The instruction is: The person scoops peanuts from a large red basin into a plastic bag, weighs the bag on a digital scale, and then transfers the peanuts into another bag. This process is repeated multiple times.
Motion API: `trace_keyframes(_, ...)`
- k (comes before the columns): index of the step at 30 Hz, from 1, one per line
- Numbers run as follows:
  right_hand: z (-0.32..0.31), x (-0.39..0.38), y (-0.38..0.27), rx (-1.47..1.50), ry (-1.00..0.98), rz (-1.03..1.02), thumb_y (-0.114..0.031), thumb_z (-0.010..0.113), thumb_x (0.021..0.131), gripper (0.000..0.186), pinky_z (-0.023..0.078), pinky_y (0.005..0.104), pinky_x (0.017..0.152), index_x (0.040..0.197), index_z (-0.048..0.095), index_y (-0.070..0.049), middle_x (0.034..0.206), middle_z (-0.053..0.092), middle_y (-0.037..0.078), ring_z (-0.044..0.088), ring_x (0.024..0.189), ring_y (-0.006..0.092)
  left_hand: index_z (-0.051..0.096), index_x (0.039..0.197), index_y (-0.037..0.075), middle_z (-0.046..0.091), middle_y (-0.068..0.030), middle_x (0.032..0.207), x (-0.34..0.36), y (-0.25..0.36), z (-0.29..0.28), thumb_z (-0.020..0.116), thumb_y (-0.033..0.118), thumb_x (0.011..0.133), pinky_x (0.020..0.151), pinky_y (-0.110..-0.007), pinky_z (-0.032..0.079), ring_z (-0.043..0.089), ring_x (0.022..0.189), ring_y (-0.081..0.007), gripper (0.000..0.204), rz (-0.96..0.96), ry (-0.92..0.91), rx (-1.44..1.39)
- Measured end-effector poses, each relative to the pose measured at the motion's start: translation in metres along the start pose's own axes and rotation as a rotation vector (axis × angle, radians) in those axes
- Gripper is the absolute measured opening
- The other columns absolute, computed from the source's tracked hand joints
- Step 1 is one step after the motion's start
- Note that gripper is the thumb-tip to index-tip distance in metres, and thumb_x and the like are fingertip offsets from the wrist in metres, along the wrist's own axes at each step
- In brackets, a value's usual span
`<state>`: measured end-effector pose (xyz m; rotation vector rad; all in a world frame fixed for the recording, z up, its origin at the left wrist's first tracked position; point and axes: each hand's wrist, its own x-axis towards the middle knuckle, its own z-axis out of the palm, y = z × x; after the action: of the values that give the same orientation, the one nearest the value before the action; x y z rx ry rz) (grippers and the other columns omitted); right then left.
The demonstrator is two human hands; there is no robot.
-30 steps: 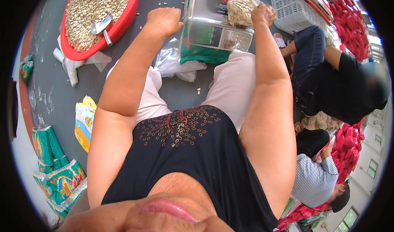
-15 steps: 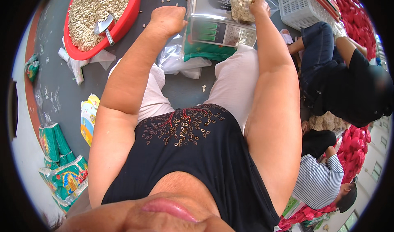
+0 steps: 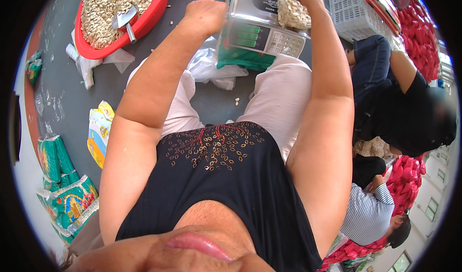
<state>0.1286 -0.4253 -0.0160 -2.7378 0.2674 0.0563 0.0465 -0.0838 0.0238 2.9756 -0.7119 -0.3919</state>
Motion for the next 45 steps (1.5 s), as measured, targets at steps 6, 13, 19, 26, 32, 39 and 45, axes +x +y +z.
trace_keyframes(6,-0.002,-0.003,-0.225,0.760,-0.190,-0.216,-0.021,0.071,0.082,0.028,0.049,0.0268,0.056,0.098,0.067,0.001,0.076,0.065,0.009,0.060,0.064,0.0130,0.073,0.101,0.015,0.070,-0.0079,0.102,0.002,-0.006,0.007,0.064,0.011,0.075,0.070,-0.042,0.052,0.067,0.096,-0.0245,0.027,0.016,0.014,0.005)
trace_keyframes(13,-0.049,0.012,-0.219,0.211,0.087,-0.564,-0.032,0.079,0.071,0.063,0.052,0.0346,0.077,0.121,0.057,0.000,0.097,0.067,0.016,0.064,0.086,0.0231,0.072,0.101,0.014,0.070,-0.0085,0.102,0.001,-0.004,0.002,0.062,0.010,0.076,0.071,-0.041,0.051,0.067,0.097,-0.0254,0.027,0.016,0.031,-0.013)
trace_keyframes(19,-0.008,-0.037,-0.017,-0.746,0.235,-0.401,-0.051,0.082,0.060,0.096,0.046,0.0454,0.090,0.140,0.041,-0.016,0.114,0.062,0.016,0.059,0.108,0.0313,0.071,0.100,0.013,0.070,-0.0079,0.101,-0.003,0.002,-0.007,0.065,0.018,0.078,0.075,-0.041,0.051,0.066,0.097,-0.0271,0.023,0.036,-0.007,-0.019)
trace_keyframes(26,0.037,-0.041,0.029,-0.430,0.088,0.172,-0.051,0.074,0.070,0.072,0.043,0.0435,0.094,0.127,0.051,-0.015,0.114,0.065,0.014,0.058,0.111,0.0328,0.067,0.100,0.008,0.069,-0.0141,0.096,-0.011,0.005,-0.010,0.068,0.030,0.082,0.079,-0.043,0.052,0.066,0.094,-0.0316,0.028,0.055,-0.054,-0.009)
trace_keyframes(32,0.031,-0.037,0.022,-0.221,0.238,0.186,-0.035,0.062,0.082,0.024,0.045,0.0428,0.091,0.097,0.070,-0.017,0.105,0.068,0.011,0.062,0.102,0.0300,0.067,0.097,0.007,0.069,-0.0132,0.095,-0.005,0.006,-0.005,0.067,0.029,0.083,0.079,-0.043,0.052,0.066,0.094,-0.0309,0.026,0.058,-0.037,-0.008)
trace_keyframes(39,0.014,-0.025,0.047,0.108,0.537,0.118,-0.029,0.063,0.081,0.020,0.048,0.0357,0.073,0.085,0.068,-0.010,0.081,0.070,0.008,0.064,0.078,0.0244,0.065,0.099,0.008,0.069,-0.0127,0.097,-0.003,0.015,-0.006,0.067,0.029,0.083,0.081,-0.042,0.051,0.065,0.096,-0.0304,0.026,0.062,-0.050,-0.001)
trace_keyframes(45,-0.074,-0.065,0.044,0.197,0.669,0.098,-0.027,0.061,0.085,0.023,0.048,0.0310,0.069,0.082,0.068,-0.005,0.074,0.070,0.005,0.065,0.070,0.0161,0.063,0.101,0.008,0.068,-0.0130,0.098,-0.005,0.015,-0.004,0.066,0.031,0.083,0.082,-0.043,0.051,0.065,0.096,-0.0314,0.029,0.070,-0.038,0.010)
